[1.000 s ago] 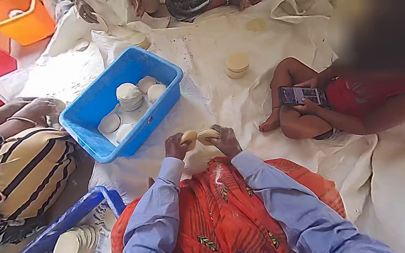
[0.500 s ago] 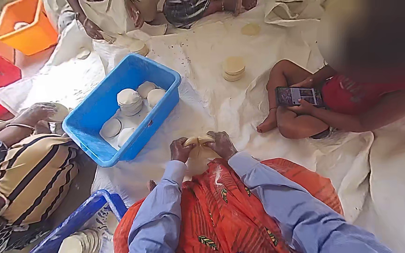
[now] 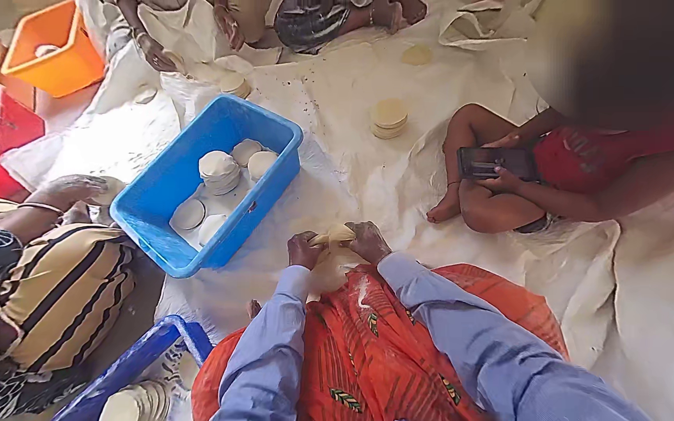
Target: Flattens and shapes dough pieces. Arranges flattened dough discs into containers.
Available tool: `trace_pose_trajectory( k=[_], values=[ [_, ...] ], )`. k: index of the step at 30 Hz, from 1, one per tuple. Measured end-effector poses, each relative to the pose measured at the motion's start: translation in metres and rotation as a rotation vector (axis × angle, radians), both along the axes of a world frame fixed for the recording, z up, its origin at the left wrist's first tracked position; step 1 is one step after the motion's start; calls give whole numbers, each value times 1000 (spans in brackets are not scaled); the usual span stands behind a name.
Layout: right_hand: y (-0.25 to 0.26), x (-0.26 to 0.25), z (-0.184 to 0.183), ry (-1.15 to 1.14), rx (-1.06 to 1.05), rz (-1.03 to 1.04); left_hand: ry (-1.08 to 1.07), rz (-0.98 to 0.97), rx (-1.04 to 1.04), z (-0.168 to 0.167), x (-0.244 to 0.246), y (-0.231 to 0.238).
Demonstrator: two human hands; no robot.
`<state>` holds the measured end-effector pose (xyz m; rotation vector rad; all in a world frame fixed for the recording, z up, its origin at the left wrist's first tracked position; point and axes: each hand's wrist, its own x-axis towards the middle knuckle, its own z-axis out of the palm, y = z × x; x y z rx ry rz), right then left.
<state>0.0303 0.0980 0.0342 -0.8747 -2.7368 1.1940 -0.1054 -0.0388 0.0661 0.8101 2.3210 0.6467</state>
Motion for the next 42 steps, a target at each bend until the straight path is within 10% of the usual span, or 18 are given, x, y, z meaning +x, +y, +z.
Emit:
trace_pose_trajectory(
  k=[29, 42],
  values=[
    [6, 7, 14, 237, -52, -24, 42, -72, 67, 23, -7, -8],
    [2, -2, -2, 0, 31, 73, 41, -131, -135, 12, -4, 0]
  ],
)
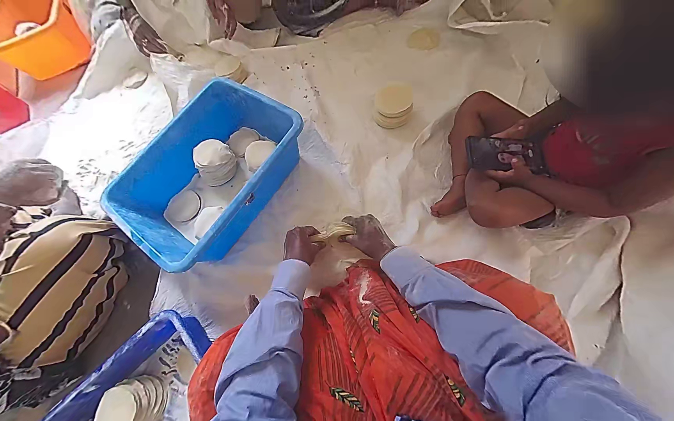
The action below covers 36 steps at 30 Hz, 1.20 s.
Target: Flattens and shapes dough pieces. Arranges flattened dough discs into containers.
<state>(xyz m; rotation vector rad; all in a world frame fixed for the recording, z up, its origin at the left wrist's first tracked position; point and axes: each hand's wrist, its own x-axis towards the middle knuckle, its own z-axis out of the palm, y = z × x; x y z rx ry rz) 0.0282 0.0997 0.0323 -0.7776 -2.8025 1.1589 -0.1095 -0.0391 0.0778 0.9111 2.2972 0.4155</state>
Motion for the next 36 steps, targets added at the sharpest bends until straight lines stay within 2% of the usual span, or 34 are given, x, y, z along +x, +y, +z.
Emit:
trace_pose_trajectory(
  k=[3, 7, 11, 15, 17, 19, 20, 24, 28, 32, 36],
  values=[
    [3, 8, 11, 192, -45, -31, 0, 57, 109, 14, 0, -7],
    [2, 0, 3, 32, -19, 6, -11, 18, 8, 0, -4, -1],
    [2, 8, 17, 166, -45, -39, -34, 57, 92, 12, -3, -8],
    [3, -3, 2, -19, -24, 19, -56, 26, -52, -2, -2, 3],
    [3, 3, 5, 82, -41, 19, -49, 50, -18, 7, 1, -1],
    [6, 7, 8, 243, -94, -10, -38, 100, 103, 16, -1, -8],
    [6, 7, 7, 240, -97, -15, -39, 106, 129, 14, -1, -9],
    [1, -2, 0, 10, -18, 32, -26, 12, -18, -2, -1, 2],
    [4, 8, 16, 146, -26, -10, -26, 60, 105, 12, -1, -7],
    [2, -1, 2, 24, 0, 55, -19, 8, 13, 4, -1, 1],
    [6, 6, 16, 121, -77, -9, -9, 25, 28, 19, -1, -7]
  ],
)
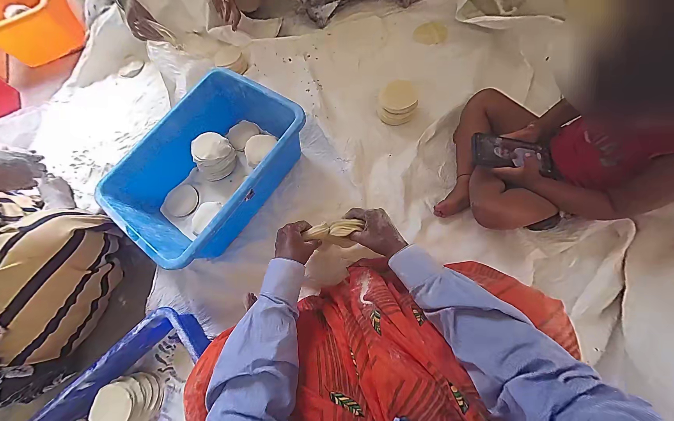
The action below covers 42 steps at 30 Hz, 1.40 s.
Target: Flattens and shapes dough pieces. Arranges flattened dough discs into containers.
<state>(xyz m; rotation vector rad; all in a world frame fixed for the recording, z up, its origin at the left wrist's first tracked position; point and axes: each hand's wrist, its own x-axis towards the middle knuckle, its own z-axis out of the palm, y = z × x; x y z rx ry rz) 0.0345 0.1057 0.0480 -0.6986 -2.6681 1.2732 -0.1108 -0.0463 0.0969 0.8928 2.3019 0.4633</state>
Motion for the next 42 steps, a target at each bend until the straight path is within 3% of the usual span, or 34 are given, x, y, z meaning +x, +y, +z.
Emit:
trace_pose_trajectory(
  k=[4, 8, 12, 16, 21, 25, 31, 34, 39, 42],
  values=[
    [-2, -9, -13, -161, 69, 81, -3, -64, -117, -13, 2, 10],
    [2, 1, 1, 14, 9, 6, 3, 9, 13, 0, -1, -1],
    [-4, -8, -12, -119, 67, 77, -2, -46, -80, -13, 1, 9],
    [5, 3, -3, 73, -33, 0, -17, -9, 69, -2, -2, -3],
    [1, -7, -19, -40, 2, 24, -44, -12, -56, -12, -1, 5],
    [16, -3, -12, 84, -126, -77, -25, 33, 165, -6, -5, -2],
    [27, -2, 4, 21, -229, -221, 32, 155, 546, -10, -10, -4],
    [35, 1, 6, 27, -361, -287, -120, 361, 681, -14, -15, -2],
    [40, 8, 30, 67, -716, -431, -599, 739, 823, -8, -14, 2],
    [40, 8, 41, 106, -684, -466, -732, 852, 772, -5, -12, 4]
  ],
)
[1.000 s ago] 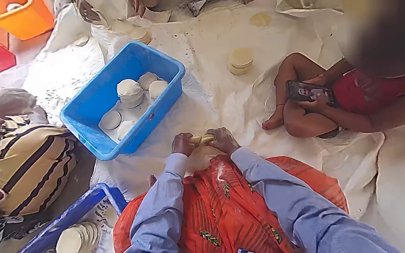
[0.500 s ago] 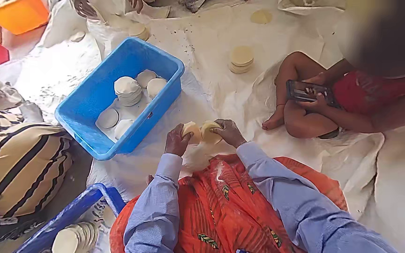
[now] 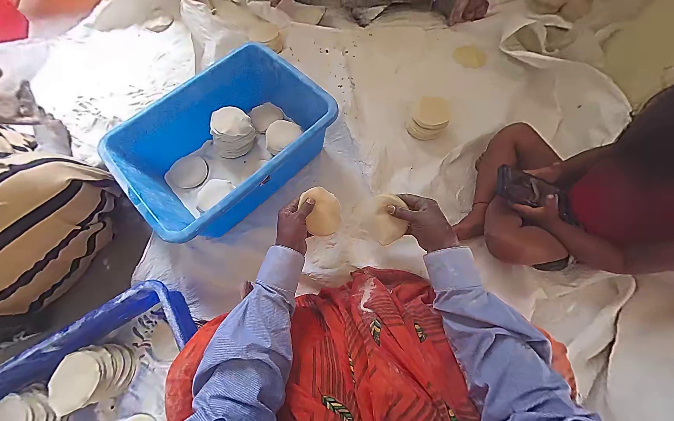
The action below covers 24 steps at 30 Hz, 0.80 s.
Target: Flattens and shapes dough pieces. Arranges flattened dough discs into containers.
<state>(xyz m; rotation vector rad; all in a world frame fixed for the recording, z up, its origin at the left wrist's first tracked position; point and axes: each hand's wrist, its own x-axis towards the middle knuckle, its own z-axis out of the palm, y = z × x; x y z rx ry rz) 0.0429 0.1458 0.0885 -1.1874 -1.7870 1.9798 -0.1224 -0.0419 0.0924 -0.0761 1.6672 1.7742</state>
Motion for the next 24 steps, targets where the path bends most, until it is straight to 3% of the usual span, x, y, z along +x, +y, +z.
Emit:
trace_pose_trajectory(
  k=[5, 10, 12, 15, 21, 24],
  values=[
    [-11, -8, 25, 121, 193, 80, -144, -44, -37, -7, 12, 7],
    [-44, -19, 39, 403, -23, 222, -333, -74, 175, -5, 34, 8],
    [-49, -25, 21, 332, -7, 229, -402, -66, 272, -3, 42, 5],
    [-47, -25, 7, 223, 22, 240, -430, -79, 193, -5, 42, 8],
    [-42, -22, 14, 203, 104, 285, -458, -57, 147, -5, 39, 12],
    [-44, -21, 22, 177, 193, 315, -493, -134, 199, -4, 36, 9]
  ],
)
